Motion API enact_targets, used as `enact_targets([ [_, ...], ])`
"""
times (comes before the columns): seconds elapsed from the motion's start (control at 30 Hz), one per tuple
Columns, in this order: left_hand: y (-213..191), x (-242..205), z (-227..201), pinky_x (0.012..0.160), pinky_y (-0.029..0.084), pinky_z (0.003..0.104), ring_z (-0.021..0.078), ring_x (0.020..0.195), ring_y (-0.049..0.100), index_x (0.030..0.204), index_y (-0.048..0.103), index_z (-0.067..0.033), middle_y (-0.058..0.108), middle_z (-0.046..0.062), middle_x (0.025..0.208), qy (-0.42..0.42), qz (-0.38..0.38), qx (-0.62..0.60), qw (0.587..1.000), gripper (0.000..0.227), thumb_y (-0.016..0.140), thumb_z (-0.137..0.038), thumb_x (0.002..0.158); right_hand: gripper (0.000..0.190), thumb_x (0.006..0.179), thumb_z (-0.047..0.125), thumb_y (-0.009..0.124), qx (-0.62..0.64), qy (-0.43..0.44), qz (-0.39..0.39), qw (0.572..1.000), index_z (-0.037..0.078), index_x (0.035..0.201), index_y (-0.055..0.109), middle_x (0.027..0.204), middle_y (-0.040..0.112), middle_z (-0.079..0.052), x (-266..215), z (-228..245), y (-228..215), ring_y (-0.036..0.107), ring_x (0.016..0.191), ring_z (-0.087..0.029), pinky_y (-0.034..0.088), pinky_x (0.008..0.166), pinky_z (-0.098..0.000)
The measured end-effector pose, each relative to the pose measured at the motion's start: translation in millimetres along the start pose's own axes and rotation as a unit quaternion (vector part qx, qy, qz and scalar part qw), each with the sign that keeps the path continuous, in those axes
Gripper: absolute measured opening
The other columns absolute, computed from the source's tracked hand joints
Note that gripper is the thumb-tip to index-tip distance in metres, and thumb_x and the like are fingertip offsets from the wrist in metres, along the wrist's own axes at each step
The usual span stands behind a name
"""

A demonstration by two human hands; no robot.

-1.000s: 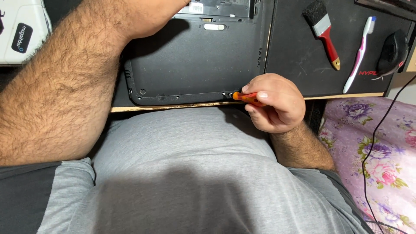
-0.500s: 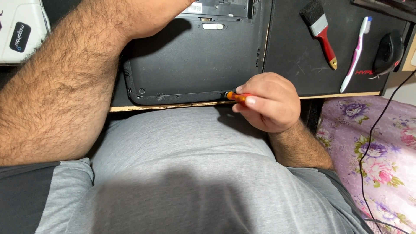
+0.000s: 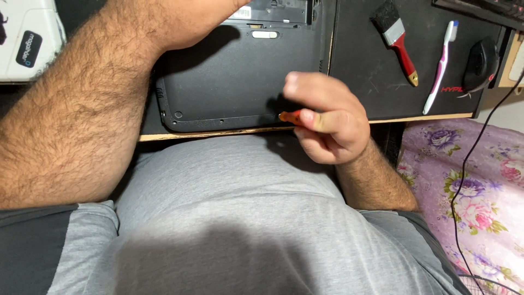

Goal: The person uses a screwdriver to remove screws from the bottom panel of a laptop. They then flip the laptop over and remove screws from the hard drive bay cover, revealing the internal components.

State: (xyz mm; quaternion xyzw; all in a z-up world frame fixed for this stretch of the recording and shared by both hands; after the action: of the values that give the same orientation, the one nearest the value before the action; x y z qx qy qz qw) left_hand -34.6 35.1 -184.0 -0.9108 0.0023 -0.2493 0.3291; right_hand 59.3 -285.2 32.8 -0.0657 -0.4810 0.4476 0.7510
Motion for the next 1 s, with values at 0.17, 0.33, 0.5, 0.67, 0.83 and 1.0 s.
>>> enact_targets([
  [0.17, 1, -4, -2, 0.083, 0.049, 0.042, 0.0276, 0.089, 0.062, 0.112, 0.064, -0.0046, 0.064, 0.008, 0.101, 0.001, 0.002, 0.003, 1.000, 0.024, 0.075, -0.025, 0.119, 0.017, 0.090, 0.003, 0.080, 0.013, 0.018, -0.029, 0.999, 0.002, 0.100, 0.067, 0.086, 0.072, -0.024, -5, 4, -1, 0.072, 0.074, -0.040, 0.064, 0.071, -0.0572],
  [0.33, 0, -1, -1, 0.083, 0.049, 0.042, 0.0276, 0.089, 0.062, 0.113, 0.064, -0.0050, 0.065, 0.008, 0.101, 0.008, 0.006, 0.006, 1.000, 0.024, 0.075, -0.026, 0.118, 0.024, 0.085, 0.011, 0.086, -0.024, 0.008, -0.020, 0.999, 0.004, 0.101, 0.068, 0.090, 0.073, -0.025, -5, 8, 1, 0.074, 0.082, -0.046, 0.063, 0.071, -0.0581],
  [0.5, 3, -6, -3, 0.083, 0.049, 0.042, 0.0277, 0.089, 0.062, 0.114, 0.065, -0.0055, 0.065, 0.008, 0.101, 0.005, 0.008, 0.010, 1.000, 0.024, 0.075, -0.026, 0.117, 0.015, 0.093, 0.004, 0.071, 0.010, 0.020, -0.025, 0.999, 0.004, 0.107, 0.064, 0.095, 0.075, -0.025, -6, 10, 5, 0.074, 0.077, -0.044, 0.064, 0.068, -0.0590],
  [0.67, 4, 4, -5, 0.083, 0.049, 0.042, 0.0277, 0.089, 0.063, 0.115, 0.065, -0.0059, 0.066, 0.008, 0.102, 0.017, 0.015, 0.010, 1.000, 0.024, 0.075, -0.027, 0.116, 0.025, 0.088, 0.005, 0.085, -0.014, 0.005, -0.048, 0.999, 0.005, 0.102, 0.065, 0.081, 0.069, -0.021, -18, 8, 0, 0.066, 0.065, -0.034, 0.065, 0.069, -0.0572],
  [0.83, 2, 4, -7, 0.083, 0.049, 0.042, 0.0278, 0.089, 0.063, 0.116, 0.066, -0.0064, 0.066, 0.008, 0.102, 0.019, 0.019, 0.014, 1.000, 0.024, 0.076, -0.028, 0.115, 0.016, 0.096, 0.013, 0.070, 0.001, 0.015, -0.028, 0.999, 0.005, 0.109, 0.065, 0.104, 0.075, -0.027, -9, 9, 2, 0.073, 0.094, -0.053, 0.060, 0.081, -0.0646],
  [1.0, 5, 5, -11, 0.083, 0.049, 0.042, 0.0278, 0.089, 0.063, 0.117, 0.066, -0.0068, 0.067, 0.008, 0.102, 0.022, 0.025, 0.015, 0.999, 0.024, 0.076, -0.029, 0.114, 0.019, 0.091, 0.005, 0.079, -0.023, 0.013, -0.040, 0.999, 0.002, 0.103, 0.065, 0.084, 0.071, -0.024, -12, 11, -2, 0.072, 0.074, -0.042, 0.063, 0.074, -0.0620],
])
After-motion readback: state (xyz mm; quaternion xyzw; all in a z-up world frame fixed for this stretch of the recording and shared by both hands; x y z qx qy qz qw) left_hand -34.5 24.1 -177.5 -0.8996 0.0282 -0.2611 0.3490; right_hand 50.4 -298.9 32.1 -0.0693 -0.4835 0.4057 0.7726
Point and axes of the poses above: each hand's wrist, its own x-axis towards the middle knuckle, its own y-axis out of the palm, z = x × y, the point moved 3 cm from there along x, towards the middle knuckle
